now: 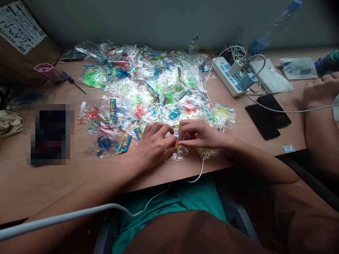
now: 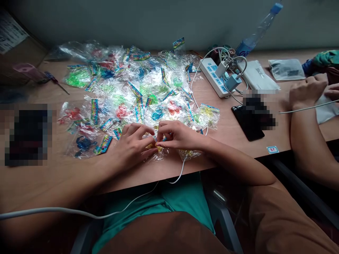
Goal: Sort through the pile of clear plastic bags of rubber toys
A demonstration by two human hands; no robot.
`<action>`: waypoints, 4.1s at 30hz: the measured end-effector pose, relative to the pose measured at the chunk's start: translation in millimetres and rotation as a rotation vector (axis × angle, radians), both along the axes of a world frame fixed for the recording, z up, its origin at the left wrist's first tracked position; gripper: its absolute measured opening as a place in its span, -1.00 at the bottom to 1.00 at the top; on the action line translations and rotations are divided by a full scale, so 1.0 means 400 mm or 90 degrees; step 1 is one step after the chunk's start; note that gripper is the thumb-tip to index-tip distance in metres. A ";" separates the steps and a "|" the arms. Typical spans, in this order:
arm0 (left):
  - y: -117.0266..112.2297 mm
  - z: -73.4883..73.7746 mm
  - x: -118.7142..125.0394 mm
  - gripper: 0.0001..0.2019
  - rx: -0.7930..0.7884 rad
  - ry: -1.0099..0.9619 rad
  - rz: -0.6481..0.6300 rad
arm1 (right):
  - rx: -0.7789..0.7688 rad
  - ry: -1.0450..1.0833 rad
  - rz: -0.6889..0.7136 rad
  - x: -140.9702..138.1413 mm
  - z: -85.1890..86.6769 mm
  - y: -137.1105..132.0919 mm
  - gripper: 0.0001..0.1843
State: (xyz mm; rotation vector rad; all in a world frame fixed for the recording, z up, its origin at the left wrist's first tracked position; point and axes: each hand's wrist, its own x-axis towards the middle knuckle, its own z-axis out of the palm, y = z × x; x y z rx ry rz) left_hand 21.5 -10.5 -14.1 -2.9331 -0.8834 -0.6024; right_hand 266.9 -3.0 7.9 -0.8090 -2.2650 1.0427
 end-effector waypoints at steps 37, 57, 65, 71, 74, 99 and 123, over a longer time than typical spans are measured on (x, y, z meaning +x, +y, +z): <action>0.005 0.013 -0.010 -0.82 -0.049 0.010 -0.028 | 0.329 -0.129 0.032 -0.019 -0.070 -0.014 -0.74; 0.024 0.004 -0.022 -0.92 -0.108 -0.019 -0.073 | 0.114 -0.230 0.020 0.039 -0.011 0.011 -0.90; 0.020 0.002 -0.021 -0.90 -0.057 -0.007 -0.082 | 0.083 -0.089 0.026 0.028 -0.012 -0.002 -0.84; 0.021 0.000 -0.022 -0.91 -0.081 -0.021 -0.076 | 0.168 0.011 0.032 -0.007 -0.061 -0.017 -0.94; 0.019 0.001 -0.022 -0.85 -0.062 -0.020 -0.071 | 0.237 -0.009 0.026 -0.018 -0.081 -0.015 -0.90; 0.023 -0.009 -0.022 -0.89 -0.006 -0.023 -0.116 | 0.346 -0.115 0.010 -0.003 -0.063 0.002 -0.71; 0.021 -0.005 -0.016 -0.81 -0.048 0.030 -0.043 | 0.222 -0.139 0.071 0.013 -0.054 0.011 -0.81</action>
